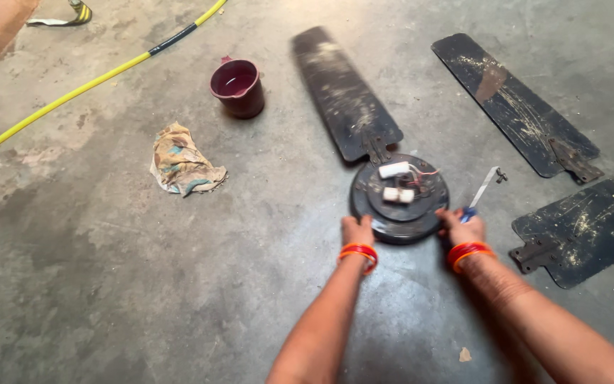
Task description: The person sits on the floor servicing a disassembled ceiling fan. They use a screwdriver to unscrew a blade from the motor hub, detach and reposition the blades, and work on the motor housing with their hands, with a cloth and a cup of liquid nearby.
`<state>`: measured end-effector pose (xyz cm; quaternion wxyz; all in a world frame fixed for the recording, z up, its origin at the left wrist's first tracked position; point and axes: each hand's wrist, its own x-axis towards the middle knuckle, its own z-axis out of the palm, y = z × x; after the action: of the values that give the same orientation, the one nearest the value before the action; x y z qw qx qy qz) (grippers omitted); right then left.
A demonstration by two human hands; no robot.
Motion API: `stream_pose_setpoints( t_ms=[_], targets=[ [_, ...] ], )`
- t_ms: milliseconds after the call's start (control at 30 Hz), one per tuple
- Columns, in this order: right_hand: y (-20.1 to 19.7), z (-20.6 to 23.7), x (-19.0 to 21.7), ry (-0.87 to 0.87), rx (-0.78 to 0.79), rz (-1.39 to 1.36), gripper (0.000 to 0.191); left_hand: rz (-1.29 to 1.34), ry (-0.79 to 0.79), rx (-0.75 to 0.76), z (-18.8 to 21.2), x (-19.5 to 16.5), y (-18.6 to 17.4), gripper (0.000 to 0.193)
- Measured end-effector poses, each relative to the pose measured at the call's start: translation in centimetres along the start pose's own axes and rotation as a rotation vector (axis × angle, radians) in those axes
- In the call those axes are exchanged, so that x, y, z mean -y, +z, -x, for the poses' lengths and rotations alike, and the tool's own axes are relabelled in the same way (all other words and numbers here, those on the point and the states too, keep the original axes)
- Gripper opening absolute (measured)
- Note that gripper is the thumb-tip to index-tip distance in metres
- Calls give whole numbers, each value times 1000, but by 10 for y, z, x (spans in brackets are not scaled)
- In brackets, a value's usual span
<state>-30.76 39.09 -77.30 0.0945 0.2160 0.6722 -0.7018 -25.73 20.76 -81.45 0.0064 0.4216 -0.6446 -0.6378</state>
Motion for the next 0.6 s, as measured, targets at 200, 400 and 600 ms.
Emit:
stream_pose_setpoints(
  t_ms=[200, 400, 600],
  targets=[
    [-25, -38, 25, -157, -78, -17, 40, 50, 85, 350, 23, 16, 37, 26],
    [-32, -20, 7, 32, 6, 75, 36, -84, 115, 340, 17, 21, 30, 30],
    [-25, -17, 0, -54, -2, -61, 28, -54, 148, 198, -7, -2, 24, 55]
  ],
)
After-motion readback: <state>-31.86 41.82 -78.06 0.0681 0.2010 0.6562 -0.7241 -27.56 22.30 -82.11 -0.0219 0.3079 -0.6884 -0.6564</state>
